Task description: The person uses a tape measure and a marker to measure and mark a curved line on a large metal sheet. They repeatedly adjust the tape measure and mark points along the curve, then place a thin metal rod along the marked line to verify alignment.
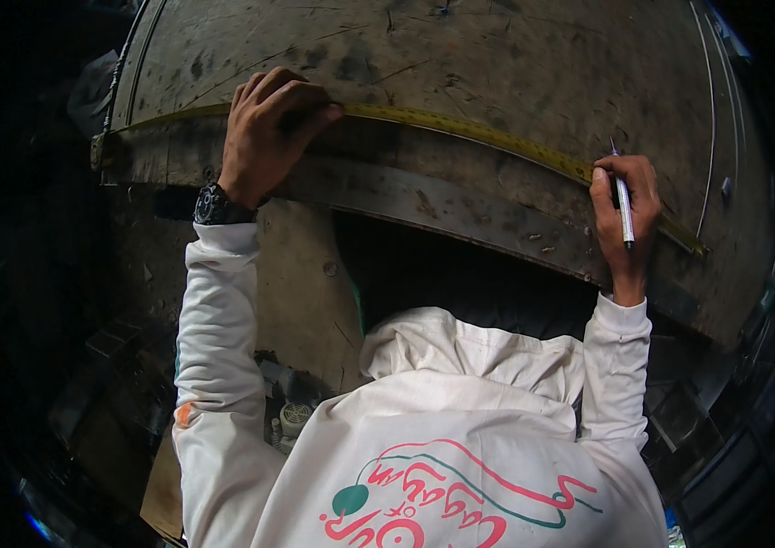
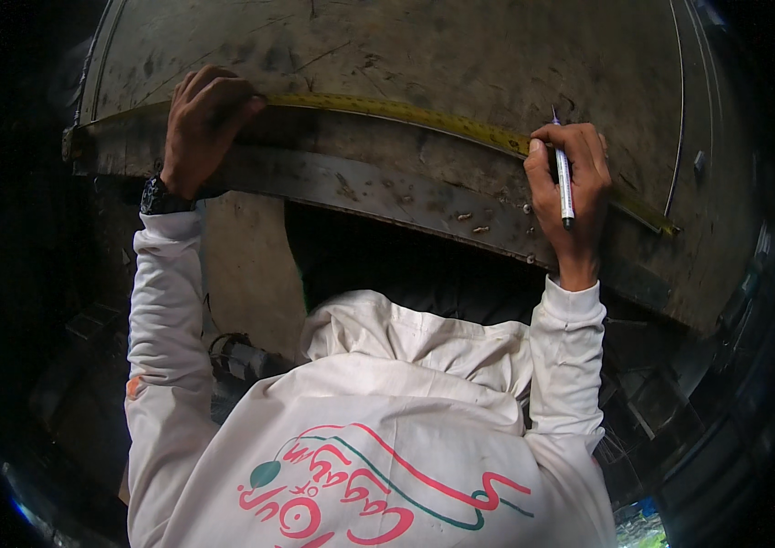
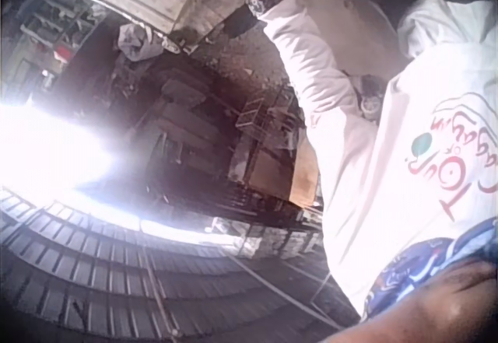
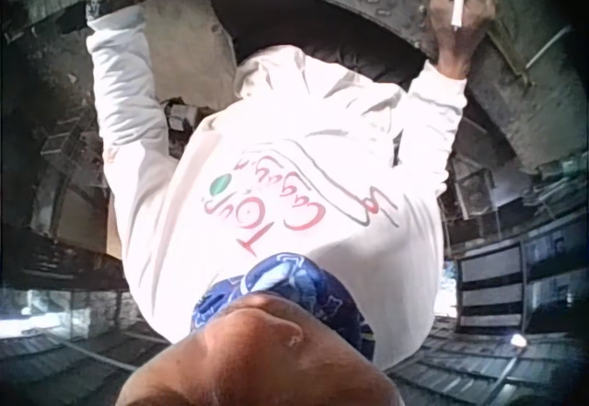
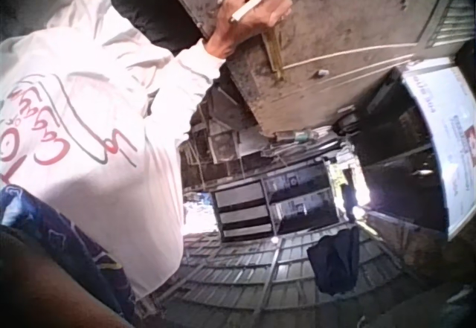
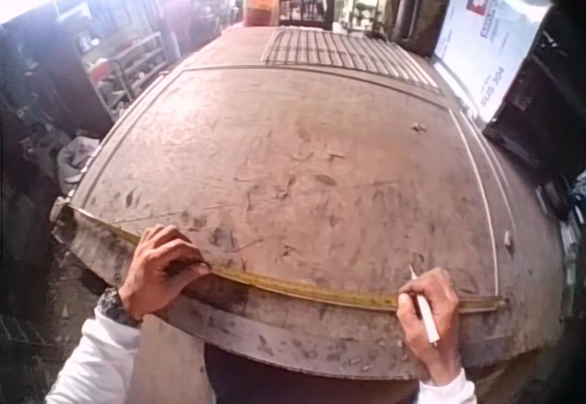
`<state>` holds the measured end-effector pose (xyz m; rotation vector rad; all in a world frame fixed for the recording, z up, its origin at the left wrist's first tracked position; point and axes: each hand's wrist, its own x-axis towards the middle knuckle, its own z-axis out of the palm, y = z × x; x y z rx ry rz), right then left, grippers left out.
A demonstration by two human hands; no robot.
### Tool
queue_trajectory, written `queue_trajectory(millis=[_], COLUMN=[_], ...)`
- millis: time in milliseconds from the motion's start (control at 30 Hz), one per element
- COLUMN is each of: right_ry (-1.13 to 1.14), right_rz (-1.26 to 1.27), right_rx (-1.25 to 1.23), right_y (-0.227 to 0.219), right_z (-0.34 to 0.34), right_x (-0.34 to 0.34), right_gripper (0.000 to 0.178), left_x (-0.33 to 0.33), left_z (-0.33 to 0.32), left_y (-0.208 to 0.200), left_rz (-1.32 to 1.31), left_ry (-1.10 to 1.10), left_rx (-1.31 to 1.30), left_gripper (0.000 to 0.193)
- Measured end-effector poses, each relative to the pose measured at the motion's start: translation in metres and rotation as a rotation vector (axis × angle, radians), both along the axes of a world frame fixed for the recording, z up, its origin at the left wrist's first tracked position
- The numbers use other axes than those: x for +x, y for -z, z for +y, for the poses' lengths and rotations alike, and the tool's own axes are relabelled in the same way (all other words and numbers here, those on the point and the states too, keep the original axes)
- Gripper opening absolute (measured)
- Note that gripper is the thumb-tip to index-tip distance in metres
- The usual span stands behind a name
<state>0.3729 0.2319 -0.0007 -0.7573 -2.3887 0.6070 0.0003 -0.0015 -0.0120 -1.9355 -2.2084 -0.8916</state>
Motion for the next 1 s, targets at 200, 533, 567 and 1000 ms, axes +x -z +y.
queue_trajectory(millis=[200,533,567,1000], right_ry=[-0.008,0.013,0.011,0.015], right_rz=[0.017,0.005,0.008,0.026], right_rx=[0.056,0.015,0.015,0.007], right_y=[0.0016,0.0009,0.0015,0.0022], right_z=[0.0014,0.0023,0.0018,0.0022], right_x=[0.0026,0.0026,0.0026,0.0021], right_gripper=[0.008,0.007,0.008,0.008], left_x=[-0.0013,0.0017,0.002,0.0008], left_z=[0.0009,0.0028,0.0028,0.0027], left_y=[0.0038,0.0036,0.0031,0.0032], left_rz=[-0.06,-0.04,-0.022,-0.04], left_ry=[-0.015,-0.045,-0.041,-0.035], left_rx=[-0.032,-0.052,-0.038,-0.058], left_gripper=[0.02,0.023,0.024,0.021])
